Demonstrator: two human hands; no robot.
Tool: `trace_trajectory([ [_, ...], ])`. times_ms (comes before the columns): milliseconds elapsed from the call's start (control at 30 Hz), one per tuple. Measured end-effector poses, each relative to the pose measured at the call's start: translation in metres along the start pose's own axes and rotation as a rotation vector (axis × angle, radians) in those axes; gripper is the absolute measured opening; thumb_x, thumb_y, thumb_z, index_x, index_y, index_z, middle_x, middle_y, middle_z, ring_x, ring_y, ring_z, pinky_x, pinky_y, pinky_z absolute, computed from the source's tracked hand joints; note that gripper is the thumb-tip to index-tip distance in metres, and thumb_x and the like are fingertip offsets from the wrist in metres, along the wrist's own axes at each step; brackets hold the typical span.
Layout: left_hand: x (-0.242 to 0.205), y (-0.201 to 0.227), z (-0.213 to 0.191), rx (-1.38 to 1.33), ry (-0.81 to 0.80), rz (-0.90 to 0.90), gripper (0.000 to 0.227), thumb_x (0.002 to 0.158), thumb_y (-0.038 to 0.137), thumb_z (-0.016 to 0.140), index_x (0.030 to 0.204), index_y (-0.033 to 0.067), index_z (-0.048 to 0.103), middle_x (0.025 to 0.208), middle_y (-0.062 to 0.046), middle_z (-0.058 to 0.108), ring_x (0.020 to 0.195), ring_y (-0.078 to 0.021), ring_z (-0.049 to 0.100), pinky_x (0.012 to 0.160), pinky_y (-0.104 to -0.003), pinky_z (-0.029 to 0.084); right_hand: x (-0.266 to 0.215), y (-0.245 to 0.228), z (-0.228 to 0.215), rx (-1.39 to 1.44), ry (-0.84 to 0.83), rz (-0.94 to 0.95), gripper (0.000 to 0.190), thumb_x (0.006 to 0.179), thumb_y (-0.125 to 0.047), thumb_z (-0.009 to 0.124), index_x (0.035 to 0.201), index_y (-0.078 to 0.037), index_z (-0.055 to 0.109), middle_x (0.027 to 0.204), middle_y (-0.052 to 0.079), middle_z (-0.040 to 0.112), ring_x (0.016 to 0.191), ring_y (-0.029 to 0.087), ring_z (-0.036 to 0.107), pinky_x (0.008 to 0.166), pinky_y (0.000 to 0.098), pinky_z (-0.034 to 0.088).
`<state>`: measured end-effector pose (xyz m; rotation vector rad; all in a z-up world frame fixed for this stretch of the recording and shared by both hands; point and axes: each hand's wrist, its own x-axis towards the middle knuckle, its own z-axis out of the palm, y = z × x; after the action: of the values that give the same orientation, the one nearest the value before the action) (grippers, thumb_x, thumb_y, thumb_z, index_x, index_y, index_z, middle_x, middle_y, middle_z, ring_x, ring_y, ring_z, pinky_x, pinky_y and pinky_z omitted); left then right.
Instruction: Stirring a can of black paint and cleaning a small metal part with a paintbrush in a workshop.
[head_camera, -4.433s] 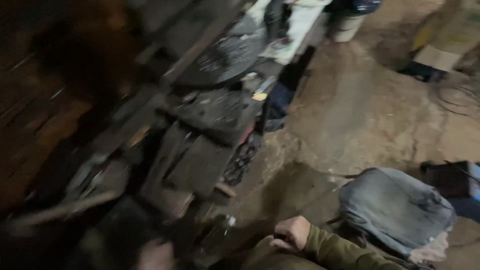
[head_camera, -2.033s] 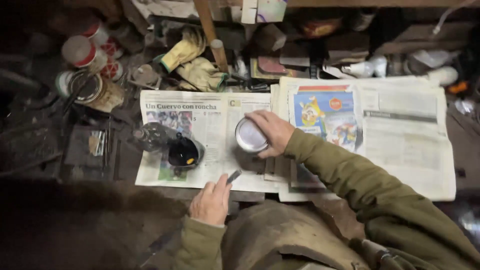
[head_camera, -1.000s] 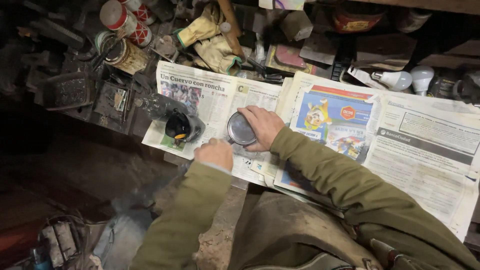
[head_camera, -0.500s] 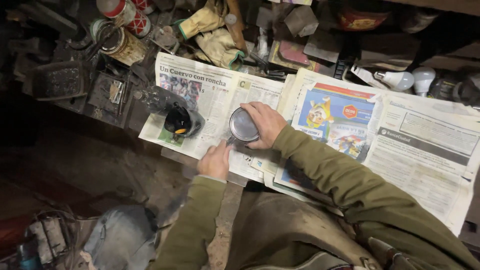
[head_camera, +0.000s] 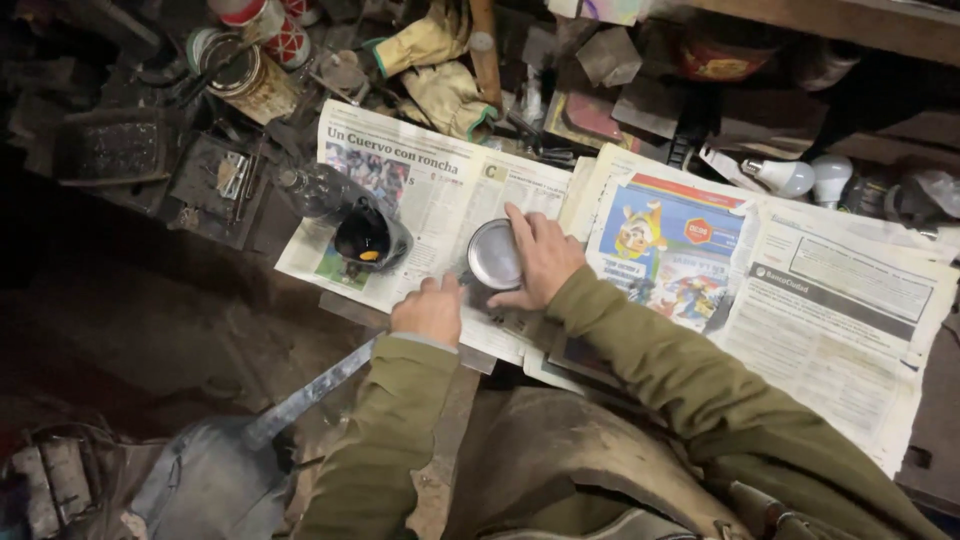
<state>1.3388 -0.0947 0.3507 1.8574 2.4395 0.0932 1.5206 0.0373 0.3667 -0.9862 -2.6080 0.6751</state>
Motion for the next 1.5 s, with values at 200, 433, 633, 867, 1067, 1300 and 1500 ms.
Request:
trace_trajectory([
  [200, 0.006, -0.019, 0.031, -0.213, -0.071, -0.002, 0.029, 0.102, 0.035, 0.06, 0.108, 0.0082, 0.071, 0.094, -0.017, 0.072, 0.081, -0.0375, 0.073, 0.069, -0.049, 0.057, 0.002, 0.029, 0.023, 0.189, 0.171, -0.278, 0.127, 0.063, -0.048, 0.095, 0.158, 0.001, 0.027, 0.144, 0.026, 0.049, 0.128, 0.045, 0.053, 0.108, 0.0478, 0.047],
  [433, -0.015, -0.022, 0.058, -0.609, 0.227, -0.043, 0.033, 0.097, 0.032, 0.071, 0.119, 0.0072, 0.075, 0.106, -0.017, 0.075, 0.094, -0.0371, 0.072, 0.081, -0.044, 0.057, 0.005, 0.011, 0.005, 0.102, 0.17, -0.3, 0.127, 0.062, -0.063, 0.091, 0.154, 0.002, 0.032, 0.143, 0.027, 0.048, 0.123, 0.044, 0.052, 0.103, 0.0505, 0.047],
  [633, -0.002, -0.023, 0.083, -0.769, 0.051, -0.21, 0.079, 0.069, 0.035, 0.091, 0.135, 0.0065, 0.059, 0.109, -0.016, 0.074, 0.099, -0.0298, 0.072, 0.088, -0.039, 0.056, 0.018, 0.005, 0.024, 0.084, 0.281, -0.291, 0.091, 0.065, -0.052, 0.086, 0.133, -0.003, 0.05, 0.13, 0.018, 0.056, 0.118, 0.04, 0.056, 0.097, 0.0486, 0.044],
  [867, 0.015, 0.013, 0.065, -1.05, 0.038, -0.127, 0.086, 0.062, 0.025, 0.093, 0.139, 0.0073, 0.059, 0.125, -0.015, 0.073, 0.116, -0.0284, 0.071, 0.097, -0.038, 0.056, 0.013, 0.015, 0.029, 0.252, 0.43, -0.396, 0.081, 0.066, -0.042, 0.086, 0.129, -0.005, 0.051, 0.122, 0.013, 0.057, 0.115, 0.034, 0.058, 0.102, 0.0468, 0.043],
  [1067, 0.021, 0.033, 0.042, -1.083, 0.178, -0.029, 0.114, 0.056, 0.03, 0.1, 0.15, 0.0054, 0.041, 0.133, -0.019, 0.066, 0.121, -0.0322, 0.068, 0.101, -0.04, 0.055, 0.016, 0.045, 0.05, 1.239, 0.447, -0.109, 0.079, 0.086, -0.052, 0.08, 0.141, -0.008, 0.044, 0.133, 0.009, 0.054, 0.129, 0.025, 0.053, 0.109, 0.043, 0.046],
  [1300, 0.01, 0.048, 0.037, -0.998, 0.257, 0.009, 0.11, 0.061, 0.028, 0.099, 0.15, 0.0056, 0.04, 0.138, -0.021, 0.063, 0.126, -0.0336, 0.066, 0.104, -0.041, 0.055, 0.048, 0.14, 0.123, 1.99, 0.236, 0.686, 0.061, 0.1, -0.053, 0.044, 0.128, -0.001, 0.06, 0.115, 0.021, 0.07, 0.104, 0.039, 0.068, 0.094, 0.0521, 0.058],
  [1500, -0.005, 0.042, 0.024, -0.87, 0.292, 0.167, 0.11, 0.061, 0.023, 0.097, 0.151, 0.0033, 0.037, 0.147, -0.024, 0.053, 0.134, -0.0399, 0.057, 0.107, -0.045, 0.052, 0.0, 0.114, 0.071, 0.552, 0.148, 0.357, 0.06, 0.094, -0.025, 0.062, 0.148, -0.001, 0.051, 0.122, 0.024, 0.068, 0.116, 0.043, 0.065, 0.103, 0.0471, 0.052],
])
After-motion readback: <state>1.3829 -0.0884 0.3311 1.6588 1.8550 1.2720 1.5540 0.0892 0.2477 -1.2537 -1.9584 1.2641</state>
